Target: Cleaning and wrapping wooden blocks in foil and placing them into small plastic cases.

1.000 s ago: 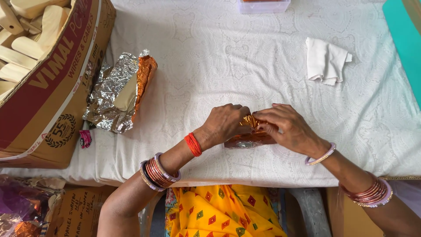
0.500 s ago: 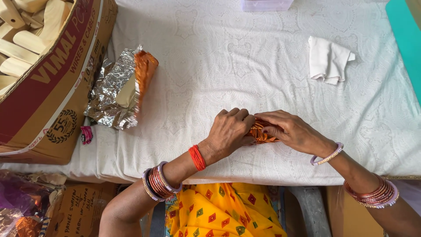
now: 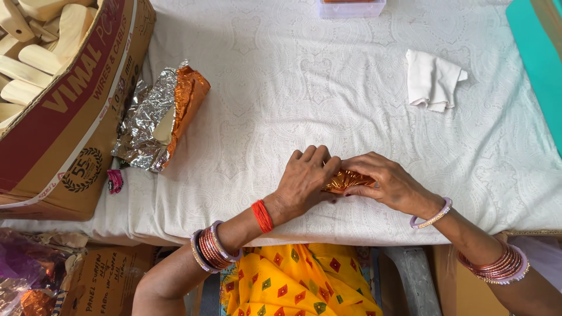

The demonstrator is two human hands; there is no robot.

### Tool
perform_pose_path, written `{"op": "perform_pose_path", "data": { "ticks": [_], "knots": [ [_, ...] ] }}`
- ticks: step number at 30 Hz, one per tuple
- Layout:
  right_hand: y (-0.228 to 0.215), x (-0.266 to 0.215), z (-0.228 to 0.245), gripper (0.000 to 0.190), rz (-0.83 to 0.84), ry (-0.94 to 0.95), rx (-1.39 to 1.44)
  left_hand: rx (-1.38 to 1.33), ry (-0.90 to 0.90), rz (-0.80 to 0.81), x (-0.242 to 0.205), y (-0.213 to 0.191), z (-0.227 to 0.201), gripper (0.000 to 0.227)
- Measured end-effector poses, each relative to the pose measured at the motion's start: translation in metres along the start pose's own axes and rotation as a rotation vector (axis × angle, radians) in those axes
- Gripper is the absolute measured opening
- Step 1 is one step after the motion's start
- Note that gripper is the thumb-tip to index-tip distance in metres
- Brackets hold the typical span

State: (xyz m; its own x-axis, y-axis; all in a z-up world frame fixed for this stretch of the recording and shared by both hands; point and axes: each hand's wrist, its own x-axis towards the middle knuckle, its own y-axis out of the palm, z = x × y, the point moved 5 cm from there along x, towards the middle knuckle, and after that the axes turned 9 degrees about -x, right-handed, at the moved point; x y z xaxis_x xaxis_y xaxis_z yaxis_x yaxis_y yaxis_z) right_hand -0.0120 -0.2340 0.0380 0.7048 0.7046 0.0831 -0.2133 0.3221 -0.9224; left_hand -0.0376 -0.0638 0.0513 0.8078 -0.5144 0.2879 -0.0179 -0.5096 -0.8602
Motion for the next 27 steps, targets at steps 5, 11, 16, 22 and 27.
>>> {"op": "perform_pose_path", "data": {
  "ticks": [5,11,16,22,27],
  "knots": [
    [-0.002,-0.001,0.006,0.054,-0.001,0.005,0.025,-0.205,-0.043,0.131,0.004,-0.01,0.016,0.072],
    [0.0,-0.002,0.005,0.058,-0.044,-0.03,0.013,-0.285,-0.023,0.097,-0.01,-0.012,0.031,0.088],
    [-0.004,-0.002,0.009,0.058,-0.059,-0.042,0.03,-0.267,-0.048,0.091,-0.03,0.014,0.042,0.082],
    [-0.008,-0.002,0.013,0.059,-0.078,-0.064,0.022,-0.43,-0.13,0.056,-0.034,0.004,0.039,0.073],
    [-0.005,-0.005,0.015,0.058,-0.097,-0.066,0.03,-0.483,-0.158,0.073,-0.035,0.006,0.041,0.066]
  ]
}}
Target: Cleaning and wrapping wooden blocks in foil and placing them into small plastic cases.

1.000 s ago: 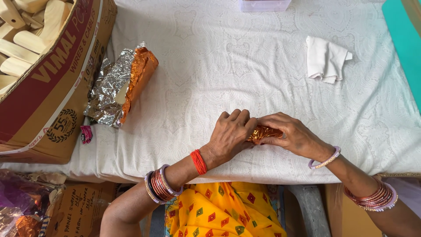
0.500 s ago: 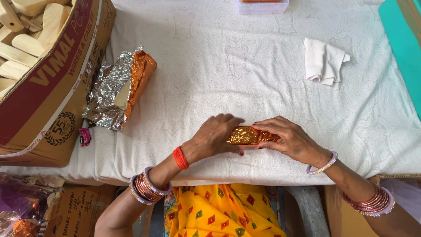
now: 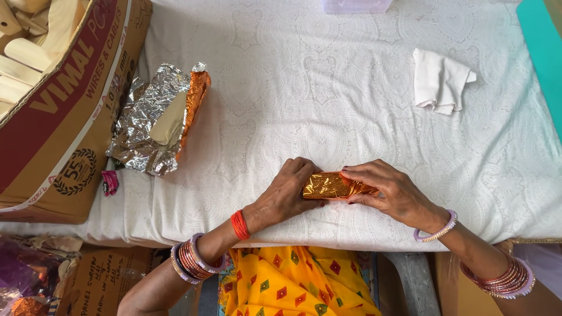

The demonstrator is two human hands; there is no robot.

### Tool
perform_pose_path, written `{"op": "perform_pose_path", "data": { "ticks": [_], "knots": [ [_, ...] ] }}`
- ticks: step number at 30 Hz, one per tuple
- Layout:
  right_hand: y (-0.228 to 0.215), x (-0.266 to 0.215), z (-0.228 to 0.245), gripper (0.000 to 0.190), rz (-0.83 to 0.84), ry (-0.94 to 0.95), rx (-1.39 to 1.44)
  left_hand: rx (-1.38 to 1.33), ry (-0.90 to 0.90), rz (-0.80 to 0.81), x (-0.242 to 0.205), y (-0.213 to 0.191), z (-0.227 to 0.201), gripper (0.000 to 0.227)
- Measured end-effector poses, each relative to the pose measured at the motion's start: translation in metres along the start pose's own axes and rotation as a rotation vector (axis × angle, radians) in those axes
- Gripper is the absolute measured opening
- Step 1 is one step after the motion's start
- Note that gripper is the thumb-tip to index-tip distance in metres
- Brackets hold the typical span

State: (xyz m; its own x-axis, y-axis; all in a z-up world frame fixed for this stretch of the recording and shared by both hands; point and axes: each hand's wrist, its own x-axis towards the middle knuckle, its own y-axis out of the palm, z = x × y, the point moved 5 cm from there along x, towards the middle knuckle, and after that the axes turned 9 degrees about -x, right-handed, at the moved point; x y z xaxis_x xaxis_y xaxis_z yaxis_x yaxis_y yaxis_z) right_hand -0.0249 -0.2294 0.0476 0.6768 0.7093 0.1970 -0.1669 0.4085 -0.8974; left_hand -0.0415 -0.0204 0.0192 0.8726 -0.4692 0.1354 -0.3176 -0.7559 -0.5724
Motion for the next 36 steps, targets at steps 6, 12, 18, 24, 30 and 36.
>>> {"op": "perform_pose_path", "data": {
  "ticks": [6,12,18,24,30,36],
  "knots": [
    [-0.001,-0.005,0.006,0.055,-0.045,-0.025,0.005,0.045,0.062,-0.039,-0.006,0.004,-0.002,0.063],
    [-0.002,-0.011,0.01,0.055,-0.11,-0.057,0.006,0.108,0.112,-0.038,-0.01,0.005,-0.007,0.059],
    [0.004,-0.017,0.007,0.055,-0.147,-0.06,0.006,-0.078,0.05,-0.025,-0.009,0.0,-0.013,0.054],
    [-0.017,-0.011,0.015,0.062,-0.071,-0.051,0.031,-0.237,0.067,-0.013,-0.009,-0.003,-0.012,0.055],
    [-0.069,0.028,-0.02,0.062,-0.142,-0.032,0.038,-0.369,-0.057,-0.02,0.014,-0.029,-0.016,0.06],
    [-0.08,0.087,-0.193,0.035,-0.418,0.228,0.197,-0.55,-0.096,-0.074,0.052,-0.049,0.019,0.056]
  ]
}}
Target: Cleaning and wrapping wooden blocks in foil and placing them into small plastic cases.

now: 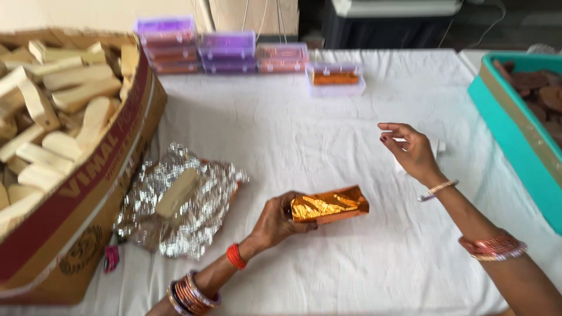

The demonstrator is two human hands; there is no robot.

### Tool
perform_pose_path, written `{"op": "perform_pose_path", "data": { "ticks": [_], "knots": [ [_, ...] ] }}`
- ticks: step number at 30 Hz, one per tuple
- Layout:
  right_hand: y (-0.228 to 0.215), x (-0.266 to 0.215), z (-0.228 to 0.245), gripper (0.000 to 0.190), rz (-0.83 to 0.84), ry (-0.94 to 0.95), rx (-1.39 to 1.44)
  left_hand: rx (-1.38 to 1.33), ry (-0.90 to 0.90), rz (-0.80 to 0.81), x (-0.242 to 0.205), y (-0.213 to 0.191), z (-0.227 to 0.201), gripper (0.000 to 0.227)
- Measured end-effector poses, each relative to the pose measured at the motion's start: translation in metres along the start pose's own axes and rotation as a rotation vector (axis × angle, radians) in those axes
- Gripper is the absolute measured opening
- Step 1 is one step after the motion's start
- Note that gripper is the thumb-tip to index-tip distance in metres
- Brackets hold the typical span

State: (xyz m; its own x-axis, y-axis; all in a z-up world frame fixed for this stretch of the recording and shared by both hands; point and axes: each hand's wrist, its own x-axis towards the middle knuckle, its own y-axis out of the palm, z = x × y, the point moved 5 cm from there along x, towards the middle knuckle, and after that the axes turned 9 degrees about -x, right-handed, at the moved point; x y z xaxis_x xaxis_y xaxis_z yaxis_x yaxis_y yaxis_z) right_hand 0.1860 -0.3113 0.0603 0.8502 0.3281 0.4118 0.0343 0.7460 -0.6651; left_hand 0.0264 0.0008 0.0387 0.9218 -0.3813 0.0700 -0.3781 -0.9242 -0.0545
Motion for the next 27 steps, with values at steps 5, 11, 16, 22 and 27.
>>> {"op": "perform_pose_path", "data": {
  "ticks": [5,11,16,22,27],
  "knots": [
    [0.021,0.083,-0.059,0.029,-0.053,0.123,-0.163,-0.114,-0.068,-0.049,0.025,-0.015,0.034,0.055],
    [0.074,0.169,-0.059,0.04,-0.013,-0.027,-0.608,-0.181,-0.114,-0.03,0.029,-0.018,0.042,0.054],
    [0.106,0.213,-0.093,0.042,-0.036,0.056,-0.738,-0.209,-0.183,-0.089,0.049,-0.028,0.113,0.043],
    [0.102,0.195,-0.074,0.023,0.009,0.071,-0.793,-0.239,-0.191,-0.052,0.043,-0.023,0.087,0.046],
    [0.098,0.133,-0.03,0.02,0.104,0.043,-0.743,-0.239,-0.21,-0.005,0.029,-0.021,0.049,0.054]
  ]
}}
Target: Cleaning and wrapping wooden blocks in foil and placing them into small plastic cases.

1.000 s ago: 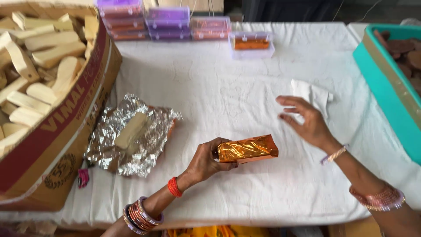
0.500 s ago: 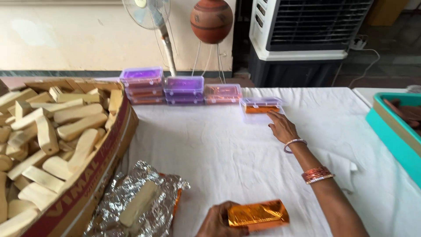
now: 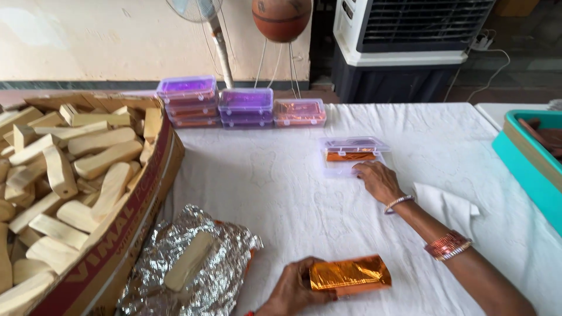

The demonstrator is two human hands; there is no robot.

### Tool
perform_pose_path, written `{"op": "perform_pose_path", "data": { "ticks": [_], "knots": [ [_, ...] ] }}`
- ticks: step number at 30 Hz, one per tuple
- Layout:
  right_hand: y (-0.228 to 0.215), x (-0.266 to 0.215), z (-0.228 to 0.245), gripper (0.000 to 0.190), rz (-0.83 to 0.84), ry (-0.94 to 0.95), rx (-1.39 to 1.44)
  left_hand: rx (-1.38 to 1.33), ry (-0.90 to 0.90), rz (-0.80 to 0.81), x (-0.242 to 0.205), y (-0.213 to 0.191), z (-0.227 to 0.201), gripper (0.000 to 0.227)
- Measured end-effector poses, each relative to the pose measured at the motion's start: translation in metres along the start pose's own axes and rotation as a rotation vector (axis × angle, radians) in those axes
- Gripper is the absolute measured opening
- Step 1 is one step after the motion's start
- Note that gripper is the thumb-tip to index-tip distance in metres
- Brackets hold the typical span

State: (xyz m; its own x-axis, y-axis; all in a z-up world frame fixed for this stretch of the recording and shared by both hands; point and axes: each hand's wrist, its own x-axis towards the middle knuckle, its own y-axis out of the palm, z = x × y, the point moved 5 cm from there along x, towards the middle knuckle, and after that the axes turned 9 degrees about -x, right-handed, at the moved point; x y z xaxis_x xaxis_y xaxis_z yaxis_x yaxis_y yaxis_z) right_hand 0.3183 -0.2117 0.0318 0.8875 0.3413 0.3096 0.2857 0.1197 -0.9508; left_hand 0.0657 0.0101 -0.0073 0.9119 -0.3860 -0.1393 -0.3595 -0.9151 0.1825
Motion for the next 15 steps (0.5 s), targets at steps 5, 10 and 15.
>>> {"op": "perform_pose_path", "data": {
  "ticks": [5,10,15],
  "knots": [
    [-0.035,-0.093,0.033,0.021,0.099,-0.094,-0.018,0.068,0.029,0.014,-0.004,0.007,-0.005,0.054],
    [-0.056,-0.162,0.052,0.029,0.208,-0.2,0.004,-0.002,0.078,0.034,-0.009,0.003,-0.003,0.055],
    [-0.108,-0.189,0.064,0.037,0.133,-0.211,0.116,-0.256,-0.051,0.002,-0.014,0.002,-0.007,0.054]
  ]
}}
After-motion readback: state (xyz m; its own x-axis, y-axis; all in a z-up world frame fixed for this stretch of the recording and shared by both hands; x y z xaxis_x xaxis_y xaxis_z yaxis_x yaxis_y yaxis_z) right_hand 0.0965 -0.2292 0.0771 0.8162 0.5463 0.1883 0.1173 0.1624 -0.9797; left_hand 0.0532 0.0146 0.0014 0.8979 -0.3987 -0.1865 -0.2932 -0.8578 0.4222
